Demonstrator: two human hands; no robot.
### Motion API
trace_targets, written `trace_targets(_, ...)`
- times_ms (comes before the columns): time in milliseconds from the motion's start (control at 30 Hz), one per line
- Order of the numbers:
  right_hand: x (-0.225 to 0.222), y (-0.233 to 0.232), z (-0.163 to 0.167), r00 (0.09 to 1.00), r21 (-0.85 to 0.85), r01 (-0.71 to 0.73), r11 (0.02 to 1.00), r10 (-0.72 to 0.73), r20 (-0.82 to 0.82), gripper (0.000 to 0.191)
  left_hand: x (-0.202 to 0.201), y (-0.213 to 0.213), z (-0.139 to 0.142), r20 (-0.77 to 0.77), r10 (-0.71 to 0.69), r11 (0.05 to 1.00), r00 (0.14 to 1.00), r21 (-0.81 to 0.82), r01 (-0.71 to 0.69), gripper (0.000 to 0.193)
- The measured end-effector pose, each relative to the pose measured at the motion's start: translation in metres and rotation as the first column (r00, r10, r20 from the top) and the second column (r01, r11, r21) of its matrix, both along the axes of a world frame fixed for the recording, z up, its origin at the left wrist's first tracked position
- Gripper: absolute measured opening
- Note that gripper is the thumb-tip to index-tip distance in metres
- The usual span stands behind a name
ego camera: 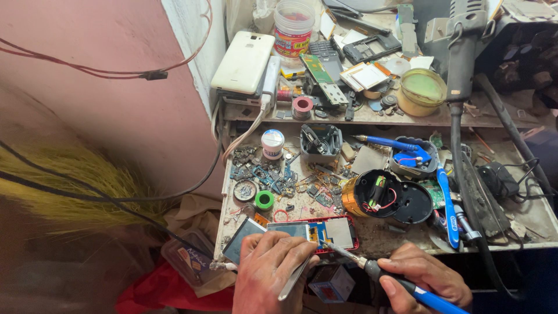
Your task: The person uses a soldering iron and tweezers to work on a small electronic device on a cluttered workbench. They repeatedly apply heat to specific points on the device while holding it steady with the other hand.
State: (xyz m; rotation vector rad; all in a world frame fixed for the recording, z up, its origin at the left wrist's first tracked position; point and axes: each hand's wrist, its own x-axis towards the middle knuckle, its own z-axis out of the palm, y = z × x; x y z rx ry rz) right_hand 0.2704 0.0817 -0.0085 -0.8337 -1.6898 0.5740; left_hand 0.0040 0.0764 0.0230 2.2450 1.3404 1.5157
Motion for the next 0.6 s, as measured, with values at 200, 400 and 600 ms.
trace_targets(200,0.0007,-0.0013,0.0019,0.998,-0.03,0.02,0.999,-0.018,0.053,0.025,0.0003,-0.0005,0.0002,0.013,-0.004,1.0,1.0,-0.004,0.004,0.022)
trace_targets(400,-0.0002,-0.0011,0.001,0.999,-0.031,0.018,0.999,-0.019,-0.025,0.026,0.0004,-0.0003,-0.0018,0.018,-0.003,1.0,1.0,-0.015,0.003,0.023)
trace_targets(600,0.002,0.0012,-0.0014,0.999,-0.001,0.04,0.999,-0.04,0.007,0.026,0.0004,0.0011,-0.0041,0.017,-0.012,1.0,1.0,-0.01,0.012,0.023)
